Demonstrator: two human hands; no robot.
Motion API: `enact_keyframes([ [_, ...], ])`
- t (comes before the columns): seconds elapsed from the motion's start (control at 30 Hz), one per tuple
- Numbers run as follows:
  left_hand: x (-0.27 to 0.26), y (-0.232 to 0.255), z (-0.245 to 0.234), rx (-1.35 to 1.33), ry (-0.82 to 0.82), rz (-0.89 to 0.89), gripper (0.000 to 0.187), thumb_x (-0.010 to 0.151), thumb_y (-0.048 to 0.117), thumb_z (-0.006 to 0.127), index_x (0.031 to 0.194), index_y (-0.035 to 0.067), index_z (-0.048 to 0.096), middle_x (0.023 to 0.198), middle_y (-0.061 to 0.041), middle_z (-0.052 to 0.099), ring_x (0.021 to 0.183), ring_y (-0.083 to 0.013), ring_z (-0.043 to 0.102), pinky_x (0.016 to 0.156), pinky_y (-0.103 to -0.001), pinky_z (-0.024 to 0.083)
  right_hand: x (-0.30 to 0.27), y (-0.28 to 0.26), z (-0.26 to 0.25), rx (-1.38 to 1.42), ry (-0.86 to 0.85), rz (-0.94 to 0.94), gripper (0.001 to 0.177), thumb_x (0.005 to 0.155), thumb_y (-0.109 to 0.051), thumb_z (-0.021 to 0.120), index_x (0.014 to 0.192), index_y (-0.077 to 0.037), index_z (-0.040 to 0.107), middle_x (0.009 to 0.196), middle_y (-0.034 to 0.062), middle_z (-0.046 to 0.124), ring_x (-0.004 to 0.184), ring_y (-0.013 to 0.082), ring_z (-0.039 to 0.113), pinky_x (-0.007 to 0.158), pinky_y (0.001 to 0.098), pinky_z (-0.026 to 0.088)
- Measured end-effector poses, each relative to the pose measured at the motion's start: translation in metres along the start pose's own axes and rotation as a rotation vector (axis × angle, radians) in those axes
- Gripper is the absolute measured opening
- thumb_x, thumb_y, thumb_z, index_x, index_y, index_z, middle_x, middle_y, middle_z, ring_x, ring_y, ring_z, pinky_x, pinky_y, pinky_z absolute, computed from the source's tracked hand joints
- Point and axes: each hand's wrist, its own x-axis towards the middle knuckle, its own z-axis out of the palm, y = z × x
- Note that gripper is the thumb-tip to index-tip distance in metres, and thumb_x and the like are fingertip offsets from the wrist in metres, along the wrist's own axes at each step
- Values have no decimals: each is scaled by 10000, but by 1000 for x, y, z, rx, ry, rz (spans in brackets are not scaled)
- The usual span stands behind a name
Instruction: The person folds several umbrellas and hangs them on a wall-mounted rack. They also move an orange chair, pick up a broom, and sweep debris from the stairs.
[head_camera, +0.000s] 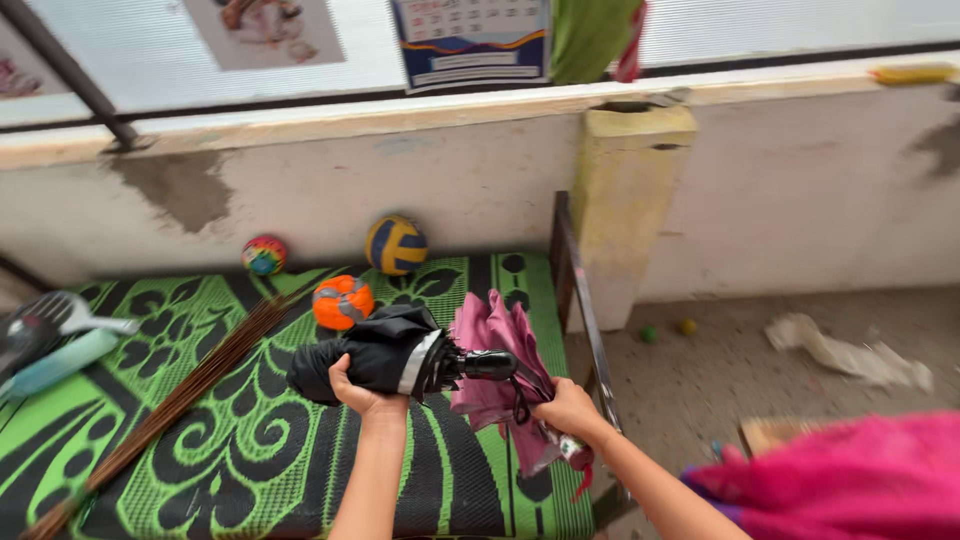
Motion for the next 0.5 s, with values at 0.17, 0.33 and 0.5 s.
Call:
enact_keyframes([
  [0.17,19,-13,4,-29,68,88,573,734,385,620,1239,114,645,1289,-72,664,1188,-317,641,1044,-492,532,81,8,10,255,-220,151,415,679,-149,752,1060,-4,672,882,166,732,728,266,715,679,404,582],
  [0.33,24,-25,13,-11,137,186,574,732,391,595,1230,111,651,1284,-81,677,1178,-322,657,1030,-502,538,162,37,35,702,-496,441,294,856,-114,722,1017,75,565,833,134,633,601,221,669,516,380,658],
  [0.5,26,-35,5,-15,214,248,515,756,388,598,1189,115,652,1252,-65,673,1156,-319,651,1021,-503,531,189,88,65,852,-753,672,159,870,-67,718,946,-1,594,756,135,649,569,213,655,480,314,563],
])
